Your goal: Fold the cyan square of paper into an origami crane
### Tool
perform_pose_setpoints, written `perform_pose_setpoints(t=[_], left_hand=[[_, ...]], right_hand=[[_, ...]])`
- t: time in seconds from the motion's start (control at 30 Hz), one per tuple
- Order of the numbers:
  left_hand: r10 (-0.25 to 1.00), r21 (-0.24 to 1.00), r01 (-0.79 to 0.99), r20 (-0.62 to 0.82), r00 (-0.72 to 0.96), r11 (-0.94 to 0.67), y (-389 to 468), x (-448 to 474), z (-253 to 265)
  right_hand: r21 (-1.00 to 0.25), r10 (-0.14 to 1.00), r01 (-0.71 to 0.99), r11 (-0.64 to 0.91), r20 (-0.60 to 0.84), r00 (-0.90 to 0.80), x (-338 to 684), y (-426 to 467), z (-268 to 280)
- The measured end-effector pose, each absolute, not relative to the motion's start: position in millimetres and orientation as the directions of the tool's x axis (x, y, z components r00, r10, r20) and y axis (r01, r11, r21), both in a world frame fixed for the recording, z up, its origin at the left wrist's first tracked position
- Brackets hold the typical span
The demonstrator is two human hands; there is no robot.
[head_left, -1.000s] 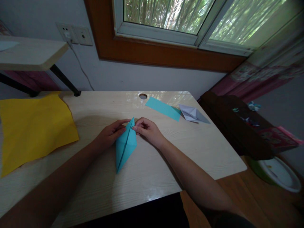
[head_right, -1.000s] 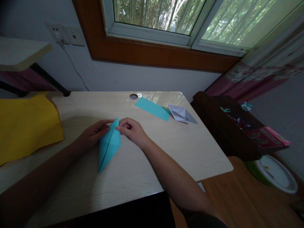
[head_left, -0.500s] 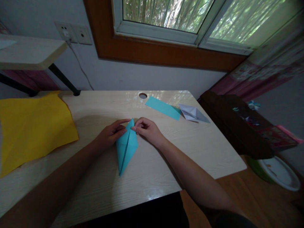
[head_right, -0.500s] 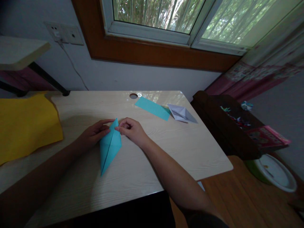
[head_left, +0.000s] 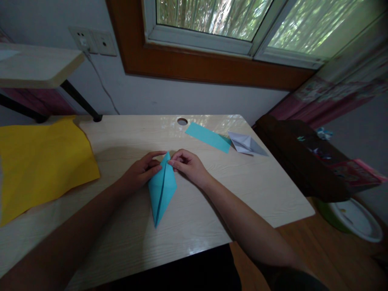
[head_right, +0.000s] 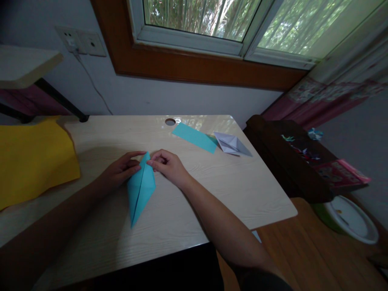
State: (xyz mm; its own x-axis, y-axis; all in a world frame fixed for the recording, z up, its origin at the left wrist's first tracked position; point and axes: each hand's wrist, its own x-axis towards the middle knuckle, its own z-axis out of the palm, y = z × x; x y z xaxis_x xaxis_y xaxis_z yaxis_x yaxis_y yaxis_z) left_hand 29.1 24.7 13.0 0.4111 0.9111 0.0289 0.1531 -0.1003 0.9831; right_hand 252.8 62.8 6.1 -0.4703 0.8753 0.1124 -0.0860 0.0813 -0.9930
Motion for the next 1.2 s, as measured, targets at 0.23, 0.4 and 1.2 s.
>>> perform_pose_setpoints(t=[0.23,0.4,1.2], left_hand=[[0.913,0.989,0.122,0.021,0.407,-0.077,24.4,30.2,13.9],[0.914,0.992,0.108,0.022,0.405,-0.071,24.9,30.5,11.4],[0.959,0.964,0.244,-0.164,0.231,0.106,35.3,31.6,22.1]], right_hand=[[-0.993,0.874,-0.062,0.103,0.12,-0.47,252.7,63.2,3.8],[-0.993,0.879,-0.026,0.117,0.116,-0.462,252.5,63.0,4.6],[-0.945,0.825,0.122,0.304,0.197,-0.53,247.8,57.3,8.0]])
